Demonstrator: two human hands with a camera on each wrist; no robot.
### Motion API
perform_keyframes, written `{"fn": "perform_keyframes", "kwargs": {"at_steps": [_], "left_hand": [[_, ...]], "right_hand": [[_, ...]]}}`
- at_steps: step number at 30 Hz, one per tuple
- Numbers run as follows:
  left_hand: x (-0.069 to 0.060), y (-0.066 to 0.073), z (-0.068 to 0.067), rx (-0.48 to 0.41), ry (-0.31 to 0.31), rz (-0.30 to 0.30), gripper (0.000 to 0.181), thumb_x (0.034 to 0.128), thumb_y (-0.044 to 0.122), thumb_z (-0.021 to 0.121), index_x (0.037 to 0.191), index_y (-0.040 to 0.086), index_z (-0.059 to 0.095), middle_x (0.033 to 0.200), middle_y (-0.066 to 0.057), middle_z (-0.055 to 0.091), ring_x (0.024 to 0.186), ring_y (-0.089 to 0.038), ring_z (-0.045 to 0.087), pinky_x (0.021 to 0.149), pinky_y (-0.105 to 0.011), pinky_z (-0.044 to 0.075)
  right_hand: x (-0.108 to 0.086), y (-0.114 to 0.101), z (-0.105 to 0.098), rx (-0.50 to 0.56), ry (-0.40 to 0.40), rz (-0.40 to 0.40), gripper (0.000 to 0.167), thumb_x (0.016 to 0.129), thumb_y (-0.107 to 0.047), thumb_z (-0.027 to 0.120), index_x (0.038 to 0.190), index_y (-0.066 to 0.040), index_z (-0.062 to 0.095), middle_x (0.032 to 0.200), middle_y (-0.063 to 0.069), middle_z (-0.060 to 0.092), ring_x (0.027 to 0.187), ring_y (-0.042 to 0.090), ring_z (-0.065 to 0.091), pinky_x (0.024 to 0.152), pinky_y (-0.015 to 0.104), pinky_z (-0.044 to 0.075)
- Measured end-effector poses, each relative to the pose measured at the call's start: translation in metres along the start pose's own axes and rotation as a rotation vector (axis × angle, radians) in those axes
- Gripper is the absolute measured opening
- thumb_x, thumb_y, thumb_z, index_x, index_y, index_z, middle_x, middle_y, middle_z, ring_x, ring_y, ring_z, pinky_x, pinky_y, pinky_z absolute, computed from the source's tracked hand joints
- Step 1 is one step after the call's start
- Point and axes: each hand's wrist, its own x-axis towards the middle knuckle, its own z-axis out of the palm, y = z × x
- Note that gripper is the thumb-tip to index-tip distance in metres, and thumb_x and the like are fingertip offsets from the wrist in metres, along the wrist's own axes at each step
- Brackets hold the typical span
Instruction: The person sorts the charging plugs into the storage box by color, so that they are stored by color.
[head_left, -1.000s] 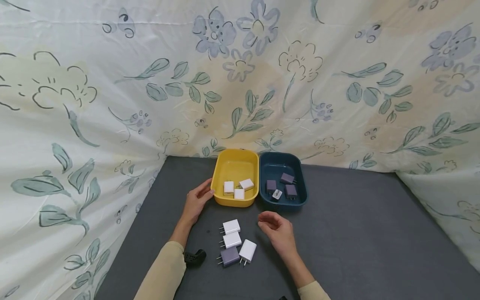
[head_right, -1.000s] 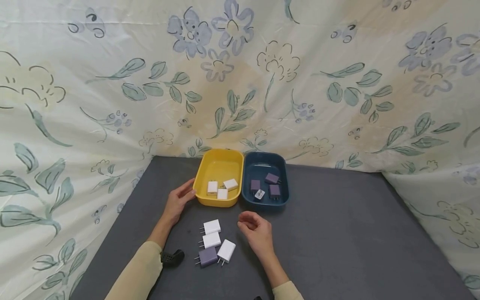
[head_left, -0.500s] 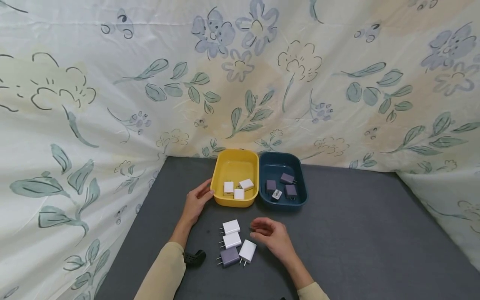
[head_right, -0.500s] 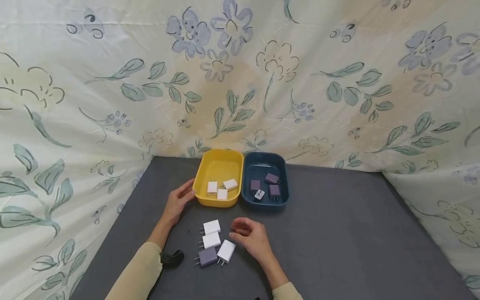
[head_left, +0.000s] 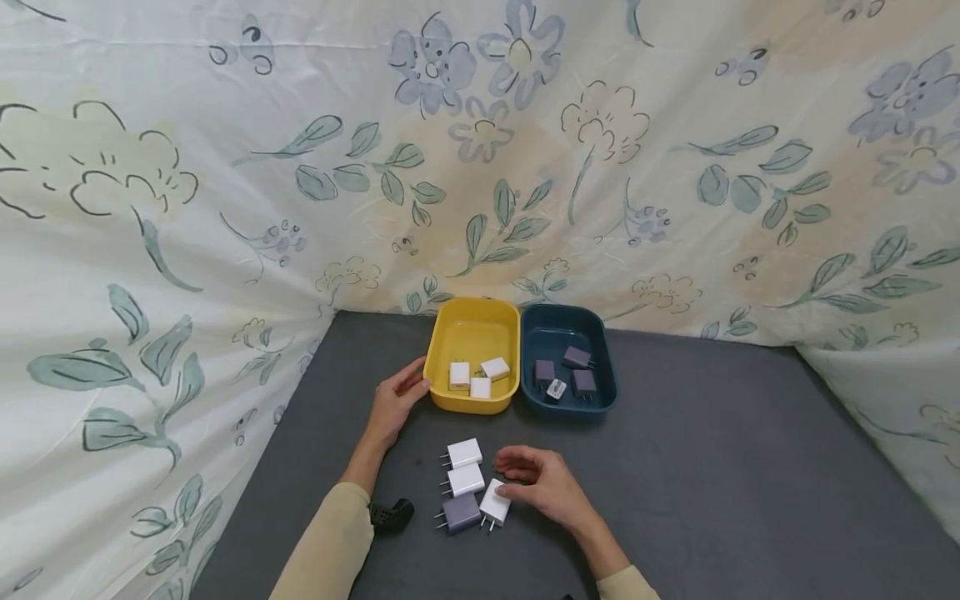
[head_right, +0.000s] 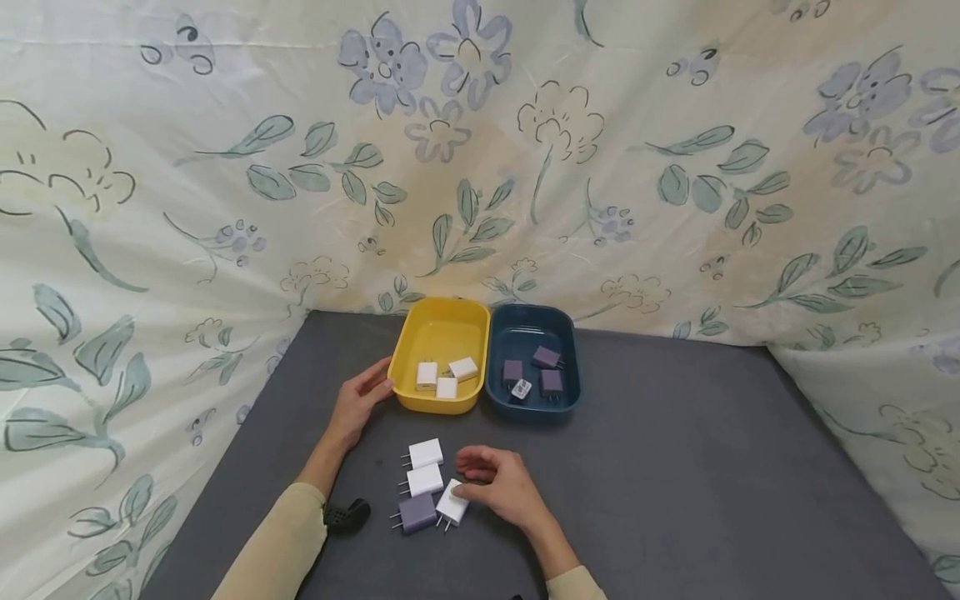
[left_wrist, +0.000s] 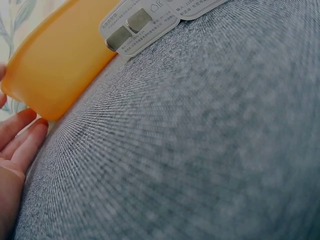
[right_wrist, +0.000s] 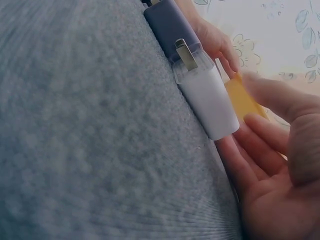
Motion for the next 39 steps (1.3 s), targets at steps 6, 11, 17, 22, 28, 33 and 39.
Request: {"fn": "perform_keyframes", "kwargs": {"at_steps": [6,11,17,22,28,33,39], "left_hand": [[0.003,-0.012,0.002,0.013,0.027,0.034,0.049,0.0924,0.021,0.068,0.139,0.014,0.056,0.137,-0.015,0.059,0.124,-0.030,0.058,0.086,-0.011,0.049],[0.003,-0.014,0.001,0.028,0.037,0.035,0.050,0.0914,0.026,0.069,0.138,0.016,0.057,0.137,-0.013,0.059,0.124,-0.030,0.058,0.087,-0.011,0.049],[0.003,-0.014,0.000,0.042,0.050,0.028,0.049,0.0905,0.027,0.070,0.137,0.018,0.058,0.137,-0.011,0.060,0.123,-0.028,0.059,0.087,-0.013,0.050],[0.004,-0.014,0.001,0.060,0.048,0.039,0.050,0.0914,0.029,0.069,0.138,0.017,0.057,0.137,-0.012,0.060,0.124,-0.028,0.059,0.089,-0.013,0.049],[0.004,-0.012,0.000,0.035,0.026,0.017,0.050,0.0919,0.027,0.069,0.139,0.017,0.056,0.138,-0.014,0.058,0.125,-0.029,0.058,0.088,-0.012,0.049],[-0.001,0.004,-0.002,0.007,-0.001,-0.010,0.050,0.0924,0.020,0.068,0.140,0.011,0.054,0.138,-0.020,0.056,0.125,-0.031,0.057,0.087,-0.012,0.050],[-0.007,0.019,0.000,0.011,-0.015,0.001,0.049,0.0935,0.012,0.065,0.140,0.005,0.052,0.139,-0.022,0.055,0.126,-0.035,0.056,0.085,-0.011,0.050]], "right_hand": [[-0.002,0.002,-0.002,-0.027,-0.078,-0.039,0.055,0.076,-0.012,0.083,0.126,-0.001,0.062,0.122,0.016,0.066,0.113,0.029,0.065,0.094,0.028,0.053],[-0.001,0.004,-0.002,-0.049,-0.109,-0.060,0.060,0.073,-0.011,0.085,0.128,-0.002,0.061,0.124,0.015,0.065,0.115,0.027,0.063,0.095,0.027,0.052],[0.000,0.004,-0.003,-0.060,-0.144,-0.104,0.061,0.073,-0.009,0.085,0.128,-0.002,0.060,0.125,0.015,0.064,0.116,0.029,0.062,0.098,0.031,0.051],[-0.002,0.001,-0.003,-0.091,-0.194,-0.115,0.065,0.071,-0.018,0.087,0.130,-0.010,0.060,0.127,0.007,0.063,0.117,0.023,0.061,0.101,0.026,0.049],[-0.002,0.002,-0.004,-0.119,-0.218,-0.142,0.067,0.072,-0.019,0.087,0.132,-0.010,0.059,0.129,0.005,0.063,0.117,0.019,0.061,0.101,0.022,0.048],[-0.002,0.002,-0.004,-0.123,-0.204,-0.137,0.065,0.074,-0.015,0.085,0.133,-0.009,0.059,0.129,0.006,0.063,0.116,0.013,0.062,0.099,0.019,0.048],[-0.002,0.003,-0.006,-0.103,-0.140,-0.127,0.064,0.073,-0.007,0.083,0.132,-0.005,0.058,0.127,0.008,0.065,0.113,0.012,0.063,0.095,0.015,0.048]]}}
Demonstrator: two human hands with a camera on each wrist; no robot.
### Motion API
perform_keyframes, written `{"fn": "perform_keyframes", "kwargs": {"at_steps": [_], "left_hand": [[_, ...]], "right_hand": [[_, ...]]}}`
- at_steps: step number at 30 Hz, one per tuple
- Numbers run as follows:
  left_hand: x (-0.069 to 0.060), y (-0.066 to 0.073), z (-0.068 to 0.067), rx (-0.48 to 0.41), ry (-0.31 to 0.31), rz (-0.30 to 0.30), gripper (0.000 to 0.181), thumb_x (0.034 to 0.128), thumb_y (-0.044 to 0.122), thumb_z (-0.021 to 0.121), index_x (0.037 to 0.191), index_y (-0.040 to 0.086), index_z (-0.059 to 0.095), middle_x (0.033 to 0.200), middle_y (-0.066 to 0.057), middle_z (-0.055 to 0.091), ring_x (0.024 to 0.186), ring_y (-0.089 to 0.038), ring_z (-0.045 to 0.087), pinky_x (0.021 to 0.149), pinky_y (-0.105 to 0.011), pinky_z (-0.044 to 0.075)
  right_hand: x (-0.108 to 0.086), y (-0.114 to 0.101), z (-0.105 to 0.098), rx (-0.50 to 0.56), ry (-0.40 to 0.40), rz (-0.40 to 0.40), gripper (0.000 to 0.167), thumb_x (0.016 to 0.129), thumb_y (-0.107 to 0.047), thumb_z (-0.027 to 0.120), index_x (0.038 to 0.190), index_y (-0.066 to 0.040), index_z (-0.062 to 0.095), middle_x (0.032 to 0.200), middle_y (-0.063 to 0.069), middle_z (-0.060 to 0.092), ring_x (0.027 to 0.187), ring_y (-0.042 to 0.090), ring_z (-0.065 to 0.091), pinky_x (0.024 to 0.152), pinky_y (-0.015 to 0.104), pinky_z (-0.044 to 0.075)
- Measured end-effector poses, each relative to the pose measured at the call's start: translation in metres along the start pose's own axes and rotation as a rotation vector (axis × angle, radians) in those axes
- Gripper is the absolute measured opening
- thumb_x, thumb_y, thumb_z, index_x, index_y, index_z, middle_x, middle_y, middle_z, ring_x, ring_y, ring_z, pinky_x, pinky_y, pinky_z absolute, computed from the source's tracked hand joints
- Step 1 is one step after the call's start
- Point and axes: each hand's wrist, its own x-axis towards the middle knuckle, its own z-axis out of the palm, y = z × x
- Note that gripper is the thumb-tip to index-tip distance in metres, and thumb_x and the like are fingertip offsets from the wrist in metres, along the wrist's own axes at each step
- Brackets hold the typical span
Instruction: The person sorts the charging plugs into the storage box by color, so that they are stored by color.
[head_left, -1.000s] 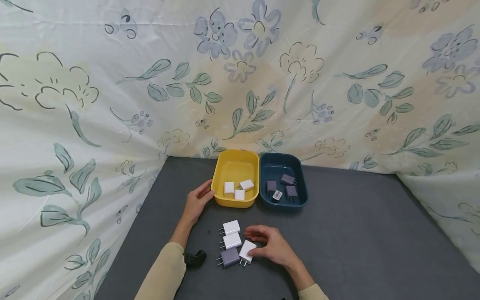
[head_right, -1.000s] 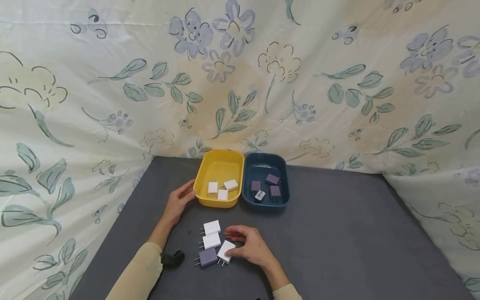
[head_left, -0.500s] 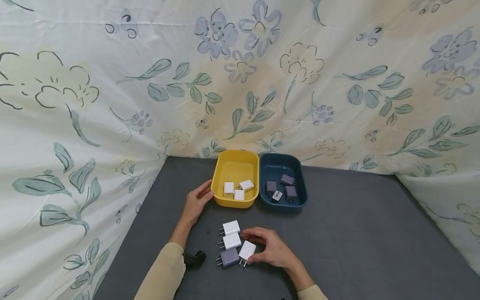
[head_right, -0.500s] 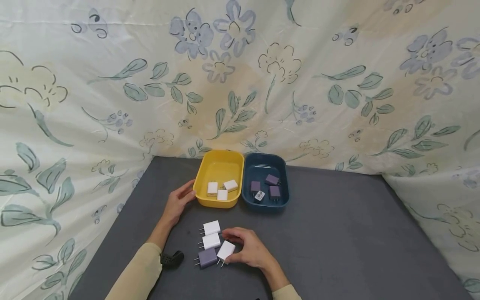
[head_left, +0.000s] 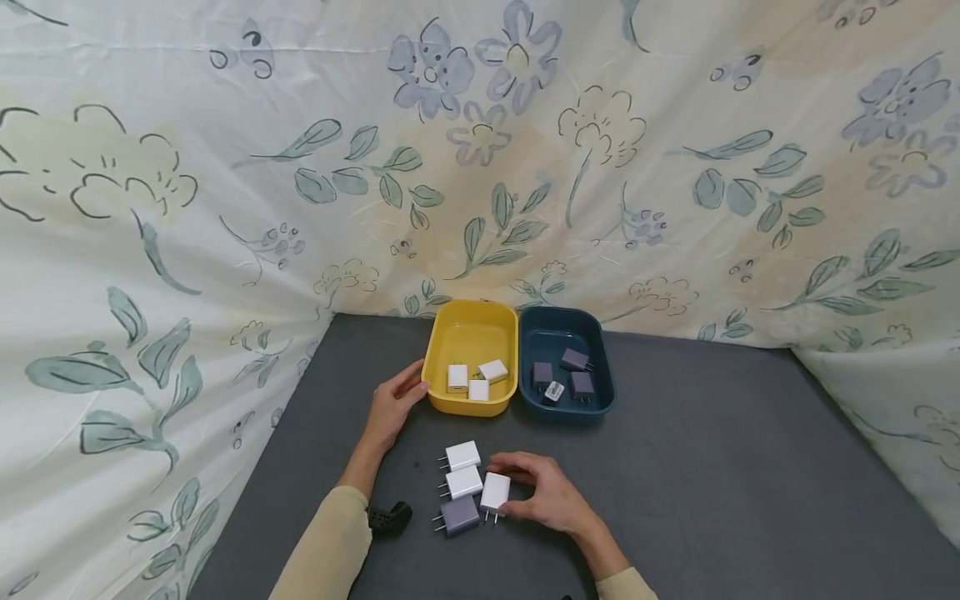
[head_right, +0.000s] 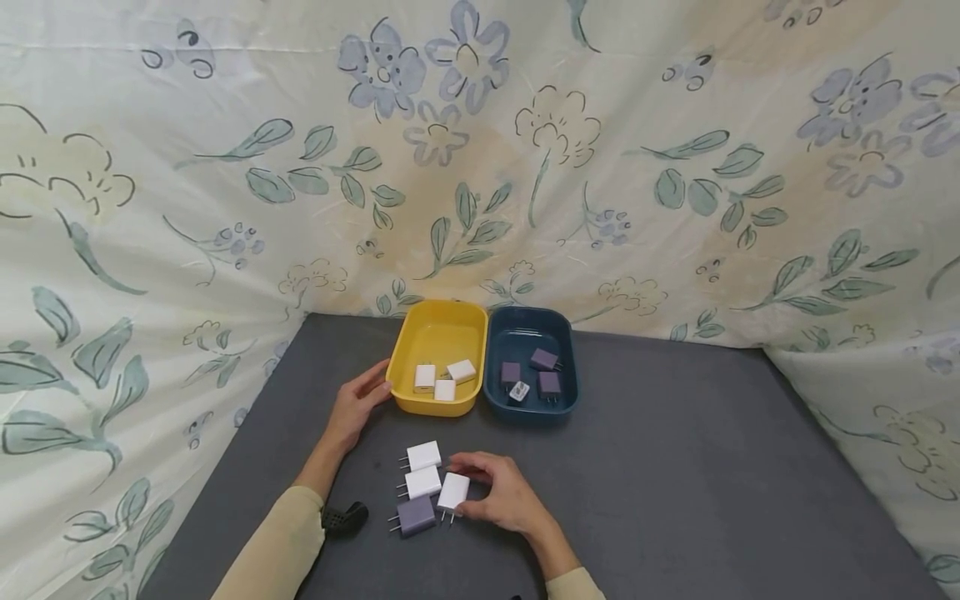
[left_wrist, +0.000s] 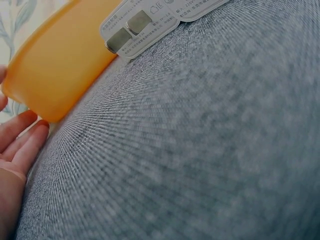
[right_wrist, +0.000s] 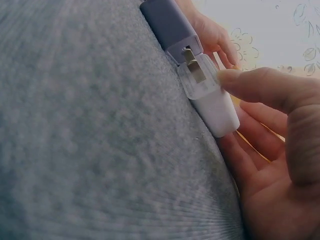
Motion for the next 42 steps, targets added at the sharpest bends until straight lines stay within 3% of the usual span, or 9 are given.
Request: {"fn": "perform_keyframes", "kwargs": {"at_steps": [3,9,17,35,42], "left_hand": [[-0.0006,0.0009,0.0007,-0.007,0.001,0.002,0.049,0.0935,0.012,0.065,0.140,0.005,0.052,0.139,-0.023,0.054,0.127,-0.036,0.055,0.085,-0.010,0.049],[-0.0007,0.0013,0.0011,-0.010,0.002,-0.008,0.050,0.0936,0.013,0.065,0.141,0.005,0.052,0.138,-0.023,0.056,0.125,-0.033,0.056,0.085,-0.010,0.049],[-0.0006,0.0026,0.0010,-0.057,-0.012,0.018,0.050,0.0930,0.009,0.065,0.140,0.001,0.051,0.137,-0.026,0.055,0.127,-0.040,0.054,0.085,-0.011,0.050],[-0.0015,0.0031,0.0001,-0.029,0.006,-0.002,0.050,0.0922,0.013,0.067,0.140,0.005,0.053,0.138,-0.023,0.056,0.125,-0.036,0.056,0.085,-0.011,0.050],[-0.0020,0.0019,0.0009,-0.012,0.011,-0.017,0.051,0.0919,0.016,0.068,0.140,0.008,0.054,0.137,-0.020,0.057,0.126,-0.032,0.056,0.086,-0.010,0.048]], "right_hand": [[0.0001,0.0014,-0.0013,0.002,0.027,0.009,0.064,0.072,-0.005,0.083,0.131,-0.005,0.059,0.126,0.008,0.065,0.112,0.012,0.064,0.095,0.016,0.049],[0.0005,0.0040,-0.0040,0.000,0.075,0.011,0.062,0.072,-0.004,0.083,0.130,-0.004,0.059,0.123,0.013,0.067,0.111,0.023,0.065,0.096,0.031,0.053],[-0.0008,0.0047,-0.0074,0.008,0.103,-0.015,0.061,0.072,-0.004,0.084,0.129,-0.001,0.060,0.121,0.016,0.068,0.111,0.027,0.065,0.096,0.037,0.053],[-0.0012,0.0051,-0.0093,-0.009,0.075,-0.030,0.062,0.069,-0.005,0.086,0.125,-0.002,0.062,0.123,0.015,0.066,0.110,0.019,0.064,0.095,0.032,0.053],[-0.0002,0.0077,-0.0092,-0.017,0.080,0.001,0.058,0.070,-0.005,0.086,0.123,-0.003,0.063,0.121,0.014,0.067,0.107,0.017,0.064,0.093,0.028,0.054]]}}
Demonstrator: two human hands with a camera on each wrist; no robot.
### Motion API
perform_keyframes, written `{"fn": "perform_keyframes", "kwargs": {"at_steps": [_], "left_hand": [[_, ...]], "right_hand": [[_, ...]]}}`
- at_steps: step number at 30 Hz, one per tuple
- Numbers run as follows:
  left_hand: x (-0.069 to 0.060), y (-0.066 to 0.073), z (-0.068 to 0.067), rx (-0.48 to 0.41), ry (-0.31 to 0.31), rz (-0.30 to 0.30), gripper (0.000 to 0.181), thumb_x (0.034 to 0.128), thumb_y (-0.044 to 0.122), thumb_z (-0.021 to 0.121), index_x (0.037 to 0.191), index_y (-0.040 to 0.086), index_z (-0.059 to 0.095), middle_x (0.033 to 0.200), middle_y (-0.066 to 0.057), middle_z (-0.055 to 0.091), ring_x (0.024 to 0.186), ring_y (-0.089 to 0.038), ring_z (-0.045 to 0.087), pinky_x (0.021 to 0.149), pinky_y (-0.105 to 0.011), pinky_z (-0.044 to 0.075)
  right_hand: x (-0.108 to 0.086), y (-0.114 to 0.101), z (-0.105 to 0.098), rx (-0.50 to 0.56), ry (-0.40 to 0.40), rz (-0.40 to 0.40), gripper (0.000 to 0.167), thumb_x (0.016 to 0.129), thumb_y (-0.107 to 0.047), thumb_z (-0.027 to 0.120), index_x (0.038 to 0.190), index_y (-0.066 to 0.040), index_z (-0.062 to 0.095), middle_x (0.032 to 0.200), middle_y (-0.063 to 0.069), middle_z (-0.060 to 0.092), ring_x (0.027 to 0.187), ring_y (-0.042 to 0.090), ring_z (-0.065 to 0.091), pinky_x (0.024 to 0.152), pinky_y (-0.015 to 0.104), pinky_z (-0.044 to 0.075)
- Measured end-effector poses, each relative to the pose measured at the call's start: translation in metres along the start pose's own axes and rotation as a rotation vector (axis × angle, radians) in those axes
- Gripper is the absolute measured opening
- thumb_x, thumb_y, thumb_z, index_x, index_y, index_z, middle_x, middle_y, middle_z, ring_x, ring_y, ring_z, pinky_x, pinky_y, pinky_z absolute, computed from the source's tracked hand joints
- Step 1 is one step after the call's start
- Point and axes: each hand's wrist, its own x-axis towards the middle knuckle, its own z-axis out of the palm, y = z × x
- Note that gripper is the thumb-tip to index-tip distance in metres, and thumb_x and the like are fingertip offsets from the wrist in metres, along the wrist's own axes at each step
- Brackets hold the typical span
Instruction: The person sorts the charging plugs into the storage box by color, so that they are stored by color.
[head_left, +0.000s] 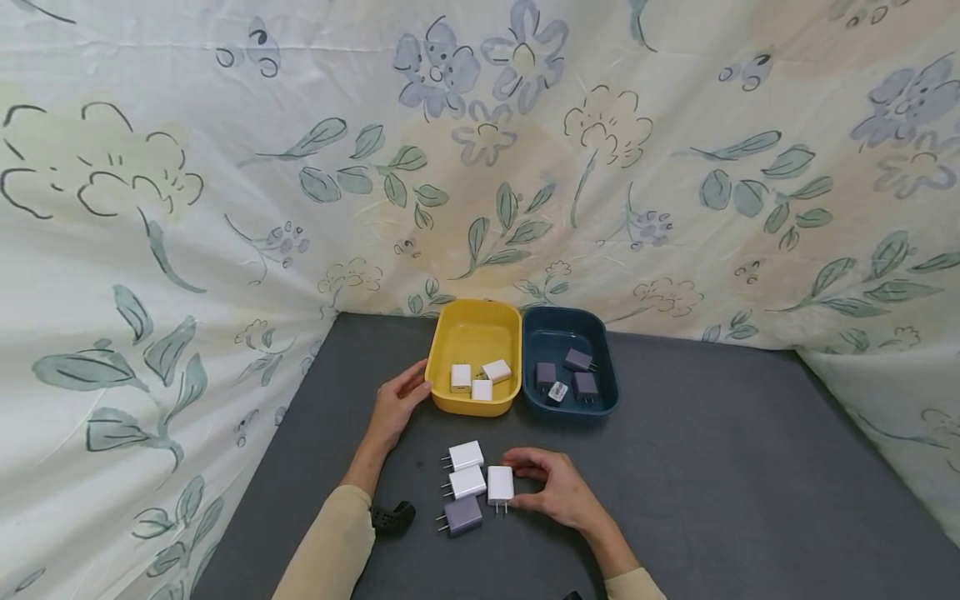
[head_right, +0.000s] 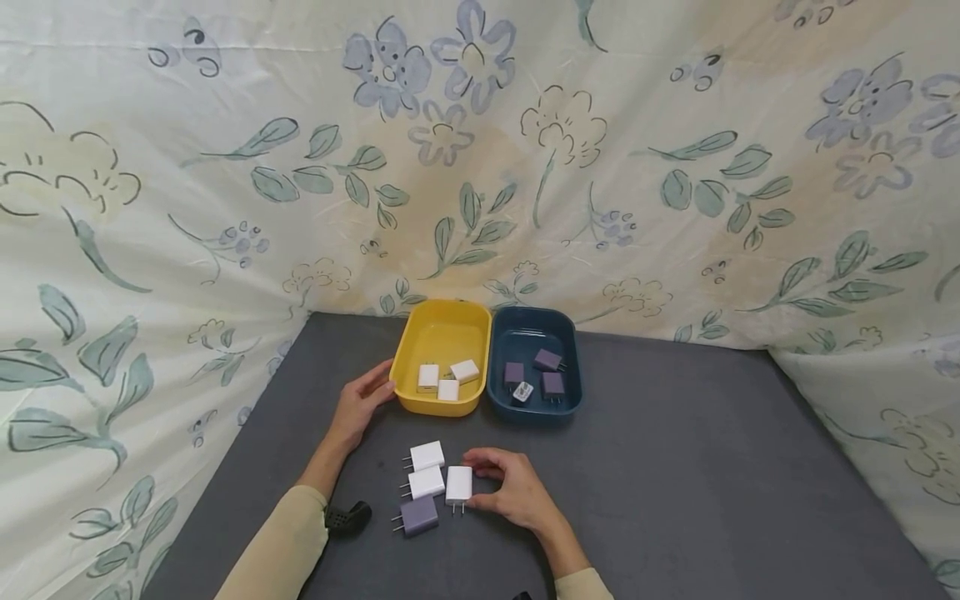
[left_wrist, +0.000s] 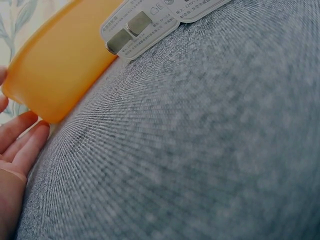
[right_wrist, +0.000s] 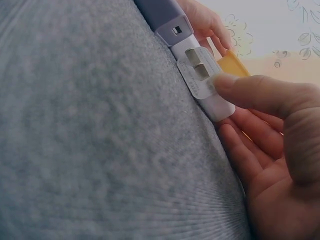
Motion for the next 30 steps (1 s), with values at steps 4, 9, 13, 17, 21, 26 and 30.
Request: {"fn": "perform_keyframes", "kwargs": {"at_steps": [4,9,13,17,21,26,30], "left_hand": [[0.000,-0.001,0.000,0.001,0.002,0.003,0.051,0.0921,0.017,0.068,0.140,0.008,0.054,0.137,-0.021,0.057,0.126,-0.032,0.056,0.086,-0.010,0.048],[0.000,-0.002,0.000,0.002,-0.005,0.002,0.051,0.0923,0.018,0.068,0.140,0.008,0.053,0.137,-0.019,0.057,0.126,-0.032,0.056,0.087,-0.011,0.048],[0.000,-0.002,0.000,0.003,-0.003,0.007,0.051,0.0920,0.018,0.068,0.140,0.008,0.053,0.136,-0.019,0.058,0.126,-0.032,0.056,0.087,-0.011,0.049],[0.001,-0.002,0.000,-0.010,-0.010,0.012,0.051,0.0922,0.016,0.068,0.140,0.006,0.053,0.136,-0.021,0.058,0.126,-0.034,0.056,0.087,-0.011,0.049],[0.001,-0.004,-0.001,-0.022,-0.010,0.009,0.051,0.0923,0.015,0.067,0.140,0.006,0.053,0.137,-0.022,0.057,0.126,-0.035,0.056,0.086,-0.012,0.050],[0.001,-0.004,-0.002,-0.002,-0.002,0.002,0.051,0.0924,0.017,0.068,0.140,0.007,0.053,0.139,-0.019,0.056,0.126,-0.032,0.056,0.088,-0.016,0.052],[0.006,-0.010,0.000,0.003,0.004,-0.001,0.051,0.0927,0.018,0.067,0.141,0.007,0.053,0.139,-0.019,0.056,0.125,-0.028,0.058,0.089,-0.016,0.052]], "right_hand": [[0.000,-0.001,0.000,0.019,-0.008,0.044,0.057,0.072,-0.006,0.085,0.124,-0.004,0.062,0.121,0.014,0.067,0.107,0.015,0.064,0.093,0.026,0.053],[-0.001,-0.003,-0.001,0.041,-0.018,0.077,0.056,0.073,-0.007,0.084,0.125,-0.004,0.061,0.122,0.014,0.066,0.107,0.017,0.064,0.093,0.026,0.053],[-0.001,-0.006,0.000,0.065,-0.002,0.069,0.056,0.074,-0.006,0.083,0.124,-0.003,0.061,0.122,0.016,0.066,0.108,0.019,0.064,0.094,0.028,0.053],[0.000,-0.011,-0.001,0.112,0.030,0.059,0.057,0.074,-0.003,0.082,0.126,0.001,0.059,0.124,0.019,0.064,0.110,0.023,0.064,0.095,0.029,0.053],[0.001,-0.015,-0.001,0.158,0.065,0.065,0.060,0.074,-0.003,0.082,0.128,0.004,0.056,0.126,0.021,0.062,0.111,0.026,0.063,0.097,0.028,0.052],[0.006,-0.018,0.001,0.170,0.159,0.121,0.056,0.074,-0.004,0.083,0.125,0.000,0.060,0.123,0.014,0.065,0.110,0.024,0.063,0.096,0.025,0.052],[0.009,-0.019,0.000,0.192,0.245,0.108,0.051,0.074,-0.003,0.082,0.122,-0.004,0.062,0.122,0.014,0.066,0.109,0.025,0.063,0.096,0.027,0.053]]}}
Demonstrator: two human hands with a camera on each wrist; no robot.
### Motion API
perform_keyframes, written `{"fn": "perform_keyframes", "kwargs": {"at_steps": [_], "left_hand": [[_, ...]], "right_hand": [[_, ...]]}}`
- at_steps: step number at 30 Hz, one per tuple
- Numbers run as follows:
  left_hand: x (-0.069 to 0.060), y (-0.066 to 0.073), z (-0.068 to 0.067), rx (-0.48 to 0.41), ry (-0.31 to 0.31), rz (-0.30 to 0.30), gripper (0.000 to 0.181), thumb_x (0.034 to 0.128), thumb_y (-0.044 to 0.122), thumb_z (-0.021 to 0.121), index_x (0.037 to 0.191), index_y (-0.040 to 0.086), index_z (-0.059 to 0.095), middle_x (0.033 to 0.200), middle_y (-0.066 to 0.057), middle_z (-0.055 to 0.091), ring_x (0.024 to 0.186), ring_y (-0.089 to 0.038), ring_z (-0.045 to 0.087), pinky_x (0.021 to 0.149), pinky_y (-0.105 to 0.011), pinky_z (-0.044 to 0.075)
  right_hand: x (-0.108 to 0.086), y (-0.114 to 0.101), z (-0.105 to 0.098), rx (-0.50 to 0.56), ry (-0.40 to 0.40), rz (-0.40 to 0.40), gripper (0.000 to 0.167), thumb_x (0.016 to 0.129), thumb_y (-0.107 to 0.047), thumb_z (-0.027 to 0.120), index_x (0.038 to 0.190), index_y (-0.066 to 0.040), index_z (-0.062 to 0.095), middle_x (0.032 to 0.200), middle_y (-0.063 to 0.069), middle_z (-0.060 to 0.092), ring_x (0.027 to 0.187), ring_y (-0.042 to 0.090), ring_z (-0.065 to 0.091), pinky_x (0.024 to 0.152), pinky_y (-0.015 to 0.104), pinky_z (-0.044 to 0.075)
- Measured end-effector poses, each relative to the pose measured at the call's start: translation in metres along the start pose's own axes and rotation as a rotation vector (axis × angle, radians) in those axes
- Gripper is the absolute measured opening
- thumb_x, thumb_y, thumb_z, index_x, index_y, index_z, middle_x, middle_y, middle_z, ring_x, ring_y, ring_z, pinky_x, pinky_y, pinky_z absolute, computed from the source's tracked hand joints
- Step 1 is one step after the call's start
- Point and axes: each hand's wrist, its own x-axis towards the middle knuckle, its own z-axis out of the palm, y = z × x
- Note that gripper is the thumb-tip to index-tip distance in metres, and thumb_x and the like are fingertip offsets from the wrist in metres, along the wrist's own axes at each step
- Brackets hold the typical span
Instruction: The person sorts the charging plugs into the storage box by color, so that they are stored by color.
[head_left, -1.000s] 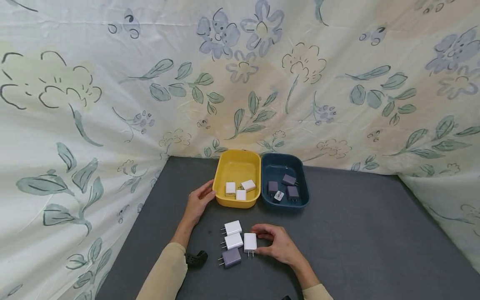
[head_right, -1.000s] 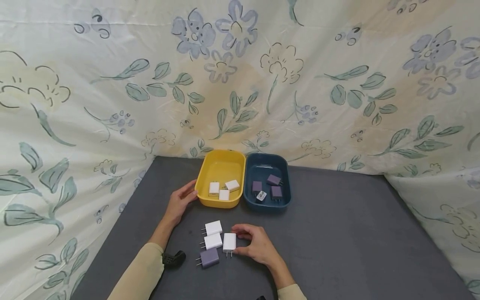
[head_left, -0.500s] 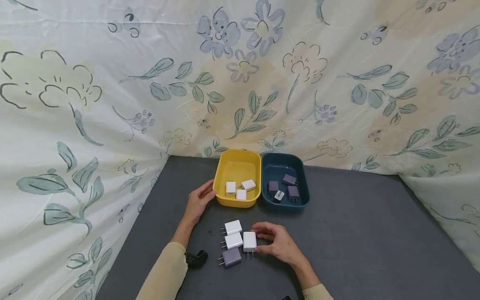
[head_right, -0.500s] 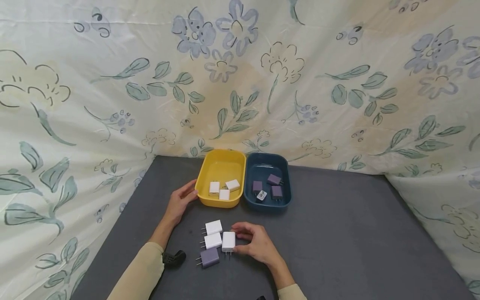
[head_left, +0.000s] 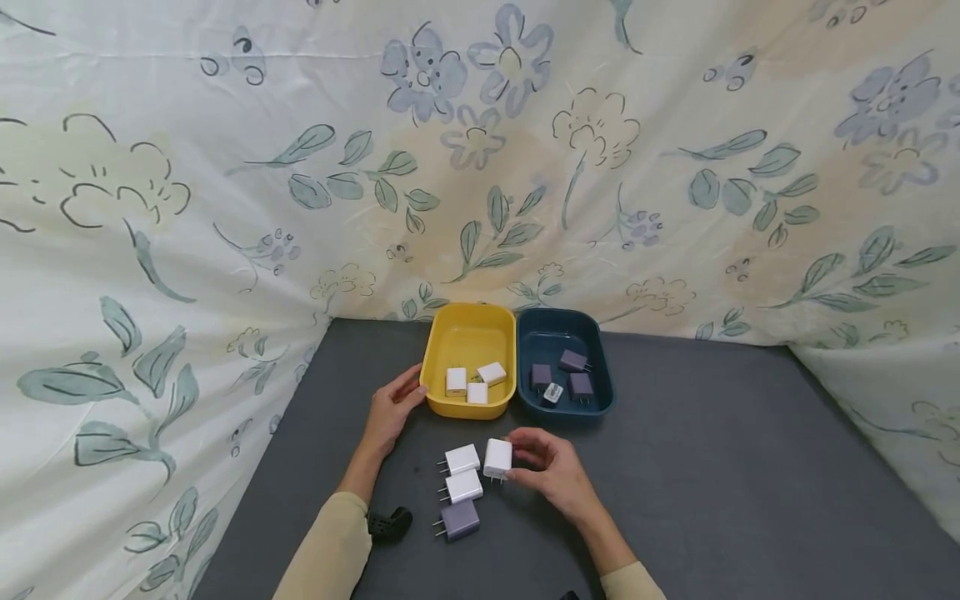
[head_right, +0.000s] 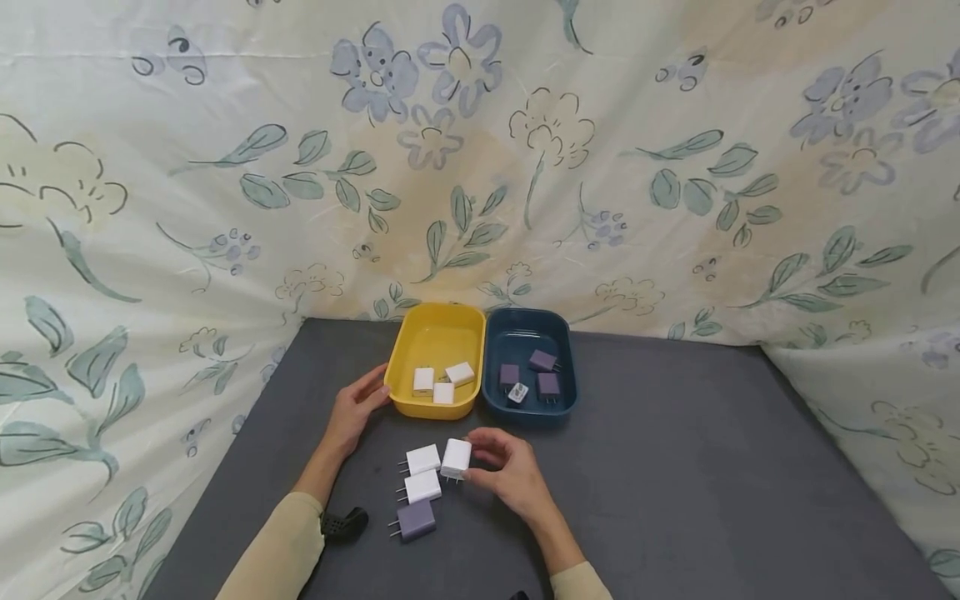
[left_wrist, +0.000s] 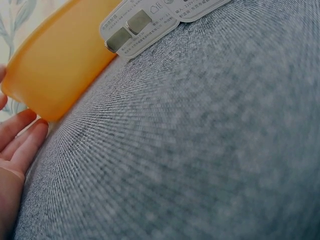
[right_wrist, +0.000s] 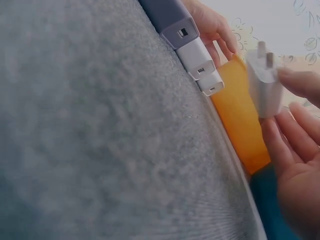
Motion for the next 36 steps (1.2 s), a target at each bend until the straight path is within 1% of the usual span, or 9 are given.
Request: {"fn": "perform_keyframes", "kwargs": {"at_steps": [5,8,10,15,17,19,26,30,36], "left_hand": [[0.010,-0.022,-0.001,-0.034,0.025,0.007,0.051,0.0913,0.020,0.069,0.139,0.011,0.055,0.137,-0.017,0.058,0.115,-0.011,0.063,0.085,-0.015,0.053],[0.010,-0.024,0.000,-0.033,0.029,0.012,0.050,0.0906,0.022,0.070,0.138,0.013,0.057,0.135,-0.016,0.060,0.108,-0.002,0.064,0.085,-0.015,0.053],[0.009,-0.022,0.000,-0.043,0.020,0.018,0.050,0.0909,0.021,0.070,0.138,0.012,0.056,0.134,-0.017,0.061,0.110,-0.004,0.064,0.085,-0.015,0.053],[0.002,-0.007,-0.001,-0.063,-0.020,0.027,0.051,0.0920,0.014,0.068,0.140,0.005,0.053,0.134,-0.023,0.059,0.121,-0.029,0.061,0.085,-0.016,0.053],[-0.001,0.000,-0.001,-0.061,-0.029,0.024,0.051,0.0925,0.012,0.067,0.140,0.004,0.052,0.134,-0.024,0.058,0.123,-0.035,0.058,0.085,-0.017,0.053],[-0.003,0.004,-0.001,-0.057,-0.034,0.024,0.051,0.0930,0.012,0.066,0.141,0.003,0.051,0.135,-0.024,0.057,0.124,-0.036,0.057,0.084,-0.016,0.053],[-0.005,0.007,0.000,-0.060,-0.039,0.015,0.052,0.0932,0.013,0.066,0.141,0.003,0.050,0.136,-0.024,0.057,0.125,-0.036,0.056,0.085,-0.016,0.053],[-0.005,0.007,0.000,-0.057,-0.034,0.009,0.051,0.0933,0.012,0.065,0.141,0.003,0.050,0.135,-0.025,0.057,0.125,-0.036,0.056,0.084,-0.015,0.052],[-0.004,0.006,-0.001,-0.058,-0.037,0.030,0.053,0.0931,0.014,0.066,0.142,0.001,0.049,0.134,-0.026,0.057,0.123,-0.034,0.058,0.084,-0.016,0.053]], "right_hand": [[0.004,-0.005,0.002,0.030,0.077,-0.010,0.047,0.074,-0.001,0.082,0.117,-0.010,0.065,0.120,0.011,0.067,0.106,0.024,0.065,0.094,0.031,0.054],[0.007,-0.009,0.005,0.002,0.128,-0.006,0.046,0.074,-0.003,0.083,0.115,-0.014,0.066,0.118,0.006,0.067,0.105,0.022,0.066,0.094,0.031,0.054],[0.008,-0.012,0.007,-0.022,0.160,-0.014,0.046,0.074,-0.005,0.084,0.115,-0.016,0.067,0.118,0.004,0.068,0.105,0.020,0.066,0.095,0.031,0.054],[0.014,-0.018,0.013,-0.024,0.230,-0.045,0.047,0.073,-0.005,0.084,0.116,-0.016,0.066,0.118,0.004,0.068,0.105,0.020,0.066,0.095,0.033,0.053],[0.017,-0.020,0.015,-0.005,0.260,-0.046,0.047,0.074,-0.004,0.083,0.116,-0.014,0.066,0.119,0.005,0.068,0.105,0.020,0.066,0.094,0.032,0.053],[0.020,-0.022,0.017,0.020,0.296,-0.041,0.047,0.074,-0.003,0.083,0.117,-0.012,0.066,0.119,0.007,0.068,0.105,0.020,0.066,0.094,0.030,0.054],[0.030,-0.025,0.022,0.060,0.411,0.001,0.043,0.076,-0.005,0.082,0.115,-0.014,0.065,0.116,0.005,0.068,0.105,0.019,0.066,0.091,0.024,0.054],[0.036,-0.026,0.021,0.024,0.439,-0.001,0.047,0.075,-0.007,0.083,0.118,-0.011,0.064,0.117,0.007,0.067,0.107,0.021,0.065,0.093,0.026,0.053],[0.046,-0.029,0.018,-0.025,0.464,-0.027,0.051,0.074,-0.006,0.084,0.120,-0.007,0.063,0.119,0.010,0.067,0.110,0.022,0.064,0.095,0.029,0.052]]}}
